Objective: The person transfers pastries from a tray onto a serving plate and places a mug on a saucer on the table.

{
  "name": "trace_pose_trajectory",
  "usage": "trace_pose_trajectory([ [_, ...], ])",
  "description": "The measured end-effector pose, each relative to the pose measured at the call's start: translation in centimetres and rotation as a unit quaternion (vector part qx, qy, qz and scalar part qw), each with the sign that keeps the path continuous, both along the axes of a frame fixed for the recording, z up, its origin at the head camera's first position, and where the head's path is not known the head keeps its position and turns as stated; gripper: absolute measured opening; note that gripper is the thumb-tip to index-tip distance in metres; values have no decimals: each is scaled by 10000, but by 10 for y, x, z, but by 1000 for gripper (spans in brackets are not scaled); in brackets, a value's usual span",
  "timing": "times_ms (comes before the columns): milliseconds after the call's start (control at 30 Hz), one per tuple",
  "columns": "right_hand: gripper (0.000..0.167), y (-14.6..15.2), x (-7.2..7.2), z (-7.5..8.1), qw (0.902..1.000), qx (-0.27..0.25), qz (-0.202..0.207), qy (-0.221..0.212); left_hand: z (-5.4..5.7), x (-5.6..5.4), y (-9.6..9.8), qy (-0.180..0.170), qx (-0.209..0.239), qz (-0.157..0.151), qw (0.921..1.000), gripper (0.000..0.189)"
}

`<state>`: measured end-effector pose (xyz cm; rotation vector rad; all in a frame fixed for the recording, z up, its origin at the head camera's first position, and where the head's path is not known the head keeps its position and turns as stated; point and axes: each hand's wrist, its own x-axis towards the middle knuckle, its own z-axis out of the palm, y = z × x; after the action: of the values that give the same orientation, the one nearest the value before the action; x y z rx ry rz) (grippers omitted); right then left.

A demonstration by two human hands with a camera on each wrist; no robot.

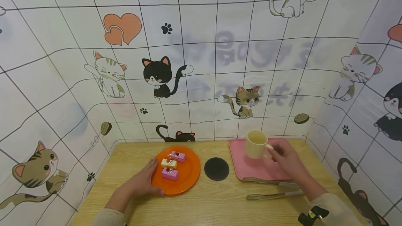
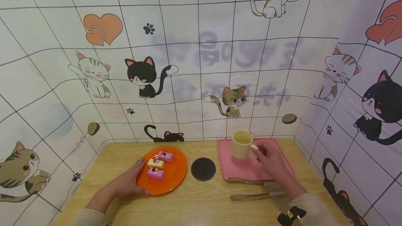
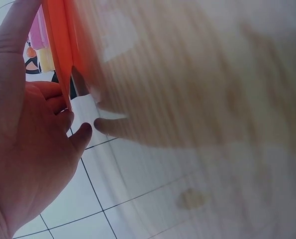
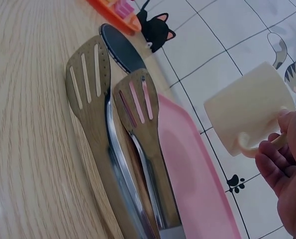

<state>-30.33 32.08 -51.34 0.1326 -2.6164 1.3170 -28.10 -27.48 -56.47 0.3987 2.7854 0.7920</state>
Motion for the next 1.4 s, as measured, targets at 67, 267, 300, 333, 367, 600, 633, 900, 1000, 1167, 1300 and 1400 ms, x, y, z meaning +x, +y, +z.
trace_pose_trajectory([
  [67,25,-3,0,1,9999,-80,48,82,1,1,0,12,18,-26,10000,138],
  [267,21,-13,1,-2,9993,-294,89,192,0,0,1,19,-15,-28,10000,138],
  [300,21,-14,1,-2,9993,-315,85,171,0,0,1,35,-20,-26,10000,138],
  [333,21,-16,1,-3,9994,-311,84,148,0,-1,1,24,-27,-12,10000,138],
  [367,20,-17,1,-3,9992,-356,91,138,-1,-1,1,21,-33,1,10000,138],
  [600,23,-26,3,-4,9987,-484,137,-80,-3,-2,1,48,-31,7,10000,139],
  [633,23,-27,3,-4,9987,-486,153,-84,-3,-3,1,81,-45,-5,10000,139],
  [900,19,-34,5,-4,9985,-500,221,14,-4,-5,0,340,-55,25,9994,135],
  [1000,20,-35,6,-3,9985,-501,241,-16,-3,-8,2,505,35,149,9986,132],
  [1167,20,-39,8,0,9982,-512,319,22,2,-14,15,1218,143,221,9922,126],
  [1300,21,-41,9,1,9980,-536,335,-18,12,-16,34,1604,170,185,9867,117],
  [1400,21,-42,8,1,9982,-510,319,-86,18,-18,49,1765,143,31,9842,111],
])
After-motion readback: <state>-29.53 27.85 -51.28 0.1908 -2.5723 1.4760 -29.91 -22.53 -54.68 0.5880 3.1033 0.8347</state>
